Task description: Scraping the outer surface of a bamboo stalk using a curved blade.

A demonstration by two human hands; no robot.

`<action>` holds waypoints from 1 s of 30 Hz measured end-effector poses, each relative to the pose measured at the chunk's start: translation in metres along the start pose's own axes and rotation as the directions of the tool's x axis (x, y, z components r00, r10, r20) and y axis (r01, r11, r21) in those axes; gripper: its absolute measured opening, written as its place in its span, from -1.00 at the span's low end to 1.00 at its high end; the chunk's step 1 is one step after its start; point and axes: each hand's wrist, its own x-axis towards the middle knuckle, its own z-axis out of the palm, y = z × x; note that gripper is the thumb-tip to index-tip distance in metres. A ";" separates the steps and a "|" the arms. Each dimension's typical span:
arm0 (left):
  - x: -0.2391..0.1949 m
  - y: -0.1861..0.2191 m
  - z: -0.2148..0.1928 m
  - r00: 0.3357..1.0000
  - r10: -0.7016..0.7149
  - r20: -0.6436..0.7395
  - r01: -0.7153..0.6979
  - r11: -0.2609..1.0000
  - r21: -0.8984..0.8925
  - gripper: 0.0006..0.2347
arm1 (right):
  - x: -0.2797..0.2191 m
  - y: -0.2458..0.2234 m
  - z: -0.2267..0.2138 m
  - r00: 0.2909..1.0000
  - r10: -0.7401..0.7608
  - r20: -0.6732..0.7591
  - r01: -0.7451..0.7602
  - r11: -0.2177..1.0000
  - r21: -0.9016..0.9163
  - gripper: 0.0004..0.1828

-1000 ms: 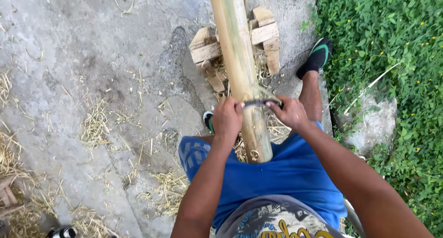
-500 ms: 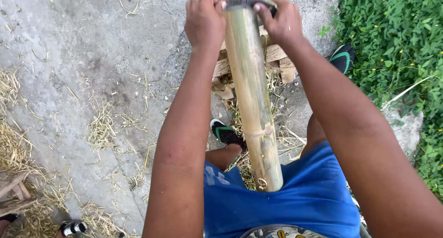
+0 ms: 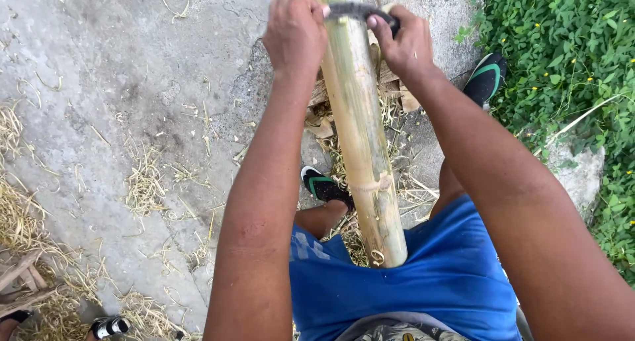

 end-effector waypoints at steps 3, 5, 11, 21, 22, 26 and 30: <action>-0.027 0.007 -0.004 0.999 0.044 0.016 -0.043 0.999 -0.034 -0.83 | -0.027 -0.005 -0.006 0.998 0.063 0.000 -0.062 0.996 0.066 -0.42; -0.045 0.014 -0.014 0.998 0.005 0.059 -0.003 0.999 -0.037 -0.80 | -0.041 -0.003 -0.009 0.974 0.214 0.077 -0.214 0.977 -0.009 -0.46; -0.115 0.030 -0.052 0.999 0.013 0.044 -0.011 0.998 -0.059 -0.82 | -0.096 -0.016 -0.024 0.981 0.152 0.119 -0.146 0.988 -0.056 -0.48; -0.225 0.055 -0.066 0.970 -0.022 0.243 0.038 0.997 -0.062 -0.83 | -0.230 0.001 -0.022 0.973 0.204 0.111 -0.209 0.977 0.038 -0.53; -0.234 0.061 -0.071 0.961 -0.029 0.275 0.048 0.997 -0.062 -0.83 | -0.242 0.001 -0.024 0.967 0.218 0.129 -0.229 0.971 0.073 -0.54; -0.283 0.068 -0.081 0.945 -0.037 0.325 0.057 0.997 -0.052 -0.85 | -0.295 0.007 -0.034 0.935 0.256 0.247 -0.292 0.948 0.124 -0.55; -0.301 0.066 -0.094 0.901 -0.093 0.423 0.124 0.991 -0.046 -0.85 | -0.295 0.017 -0.047 0.910 0.182 0.373 -0.234 0.967 0.098 -0.51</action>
